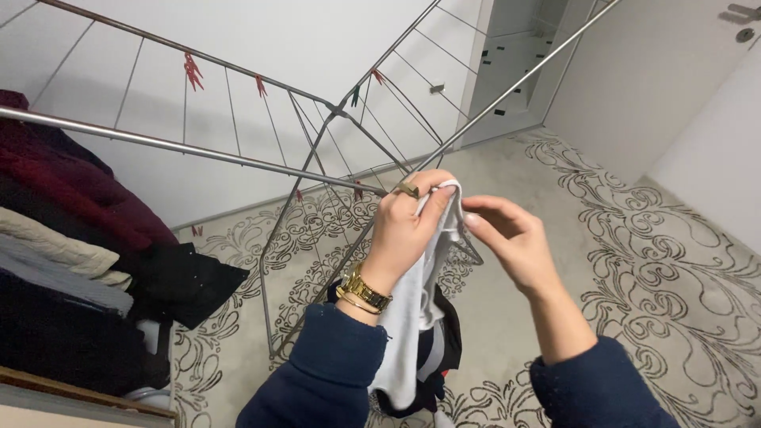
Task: The person picks up a white t-shirt from a pile, unfolds it, and hangs it on a metal drying rack using clothespins. They then pick up a patterned dark garment, unfold it, and hang it on the same rack.
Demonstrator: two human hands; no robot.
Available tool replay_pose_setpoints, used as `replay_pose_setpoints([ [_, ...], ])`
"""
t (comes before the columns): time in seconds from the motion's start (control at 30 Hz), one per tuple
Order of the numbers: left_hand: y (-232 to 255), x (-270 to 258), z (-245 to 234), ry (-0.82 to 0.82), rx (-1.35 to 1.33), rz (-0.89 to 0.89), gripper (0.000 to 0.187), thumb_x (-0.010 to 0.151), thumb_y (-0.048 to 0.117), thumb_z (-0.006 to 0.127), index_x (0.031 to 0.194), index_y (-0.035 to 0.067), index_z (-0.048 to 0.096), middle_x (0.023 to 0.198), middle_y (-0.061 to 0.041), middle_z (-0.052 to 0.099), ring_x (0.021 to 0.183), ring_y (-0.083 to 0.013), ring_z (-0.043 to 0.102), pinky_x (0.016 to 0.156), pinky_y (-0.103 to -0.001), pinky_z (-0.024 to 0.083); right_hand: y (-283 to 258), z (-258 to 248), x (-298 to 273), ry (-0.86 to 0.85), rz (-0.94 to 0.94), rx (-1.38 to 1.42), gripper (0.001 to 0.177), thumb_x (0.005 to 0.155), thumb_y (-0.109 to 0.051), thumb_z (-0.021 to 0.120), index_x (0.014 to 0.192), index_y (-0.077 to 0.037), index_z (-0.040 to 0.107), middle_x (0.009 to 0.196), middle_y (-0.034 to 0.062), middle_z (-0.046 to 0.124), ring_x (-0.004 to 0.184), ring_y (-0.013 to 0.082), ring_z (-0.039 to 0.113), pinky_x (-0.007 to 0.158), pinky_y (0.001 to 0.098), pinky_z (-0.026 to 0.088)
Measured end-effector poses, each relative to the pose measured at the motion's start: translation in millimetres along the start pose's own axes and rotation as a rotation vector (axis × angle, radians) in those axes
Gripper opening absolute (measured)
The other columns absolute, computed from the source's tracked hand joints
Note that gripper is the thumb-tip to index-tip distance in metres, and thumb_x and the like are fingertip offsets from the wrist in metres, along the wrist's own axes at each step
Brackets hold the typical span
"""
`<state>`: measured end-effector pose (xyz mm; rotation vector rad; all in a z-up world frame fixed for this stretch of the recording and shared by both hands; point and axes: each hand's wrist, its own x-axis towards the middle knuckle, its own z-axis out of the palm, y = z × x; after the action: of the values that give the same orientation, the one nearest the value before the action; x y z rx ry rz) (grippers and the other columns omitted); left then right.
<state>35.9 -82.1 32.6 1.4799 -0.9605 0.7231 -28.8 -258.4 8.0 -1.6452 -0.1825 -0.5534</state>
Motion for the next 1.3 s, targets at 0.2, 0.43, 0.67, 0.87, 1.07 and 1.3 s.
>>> replay_pose_setpoints([
  [0.2, 7, 5, -16, 0.024, 0.066, -0.007, 0.009, 0.103, 0.017, 0.064, 0.106, 0.01, 0.069, 0.098, -0.011, 0.076, 0.093, -0.0355, 0.074, 0.083, -0.044, 0.058, -5, 35, -5, 0.051, 0.025, 0.042, 0.035, 0.084, -0.013, 0.086, 0.117, -0.006, 0.076, 0.104, 0.0099, 0.077, 0.099, 0.0157, 0.07, 0.093, 0.0389, 0.058],
  [0.43, -1, 7, -27, 0.043, 0.079, -0.019, 0.01, 0.104, 0.018, 0.064, 0.107, 0.011, 0.07, 0.1, -0.009, 0.076, 0.096, -0.0345, 0.074, 0.085, -0.043, 0.057, 11, 50, -8, 0.137, 0.011, 0.006, 0.017, 0.092, -0.014, 0.083, 0.107, -0.008, 0.078, 0.088, 0.0032, 0.076, 0.086, 0.0069, 0.067, 0.085, 0.0316, 0.059],
  [0.67, -14, -5, -29, -0.113, 0.014, -0.133, 0.015, 0.106, 0.024, 0.06, 0.108, 0.011, 0.066, 0.097, -0.012, 0.075, 0.092, -0.032, 0.074, 0.081, -0.043, 0.057, 9, 28, 0, 0.23, -0.051, 0.039, 0.011, 0.107, -0.02, 0.065, 0.11, -0.01, 0.067, 0.085, -0.0022, 0.059, 0.08, 0.0056, 0.055, 0.071, 0.0206, 0.054],
  [0.87, -24, -25, 7, -0.305, -0.498, -0.404, 0.035, 0.105, 0.028, 0.063, 0.131, 0.008, 0.051, 0.105, -0.006, 0.068, 0.091, -0.013, 0.063, 0.081, -0.031, 0.056, -3, 12, 11, 0.188, -0.1, 0.057, 0.009, 0.108, -0.017, 0.066, 0.11, -0.007, 0.066, 0.084, -0.0007, 0.058, 0.079, 0.0054, 0.054, 0.073, 0.0226, 0.055],
  [1.07, -29, -14, 45, -0.284, -0.35, -0.507, 0.022, 0.095, 0.039, 0.073, 0.098, 0.017, 0.073, 0.066, 0.006, 0.06, 0.065, -0.0057, 0.052, 0.058, -0.022, 0.04, -21, -11, 20, 0.108, -0.12, -0.051, 0.009, 0.106, -0.016, 0.07, 0.108, -0.008, 0.069, 0.085, 0.0006, 0.062, 0.08, 0.0035, 0.051, 0.068, 0.0178, 0.047],
  [1.3, -9, 20, 59, -0.211, -0.331, -0.467, 0.017, 0.094, 0.038, 0.074, 0.1, 0.023, 0.079, 0.066, 0.01, 0.063, 0.069, 0.0001, 0.049, 0.06, -0.018, 0.041, -21, -33, 38, 0.063, -0.099, -0.037, 0.009, 0.107, -0.015, 0.069, 0.109, -0.006, 0.07, 0.083, 0.0012, 0.061, 0.081, 0.0048, 0.051, 0.07, 0.019, 0.044],
])
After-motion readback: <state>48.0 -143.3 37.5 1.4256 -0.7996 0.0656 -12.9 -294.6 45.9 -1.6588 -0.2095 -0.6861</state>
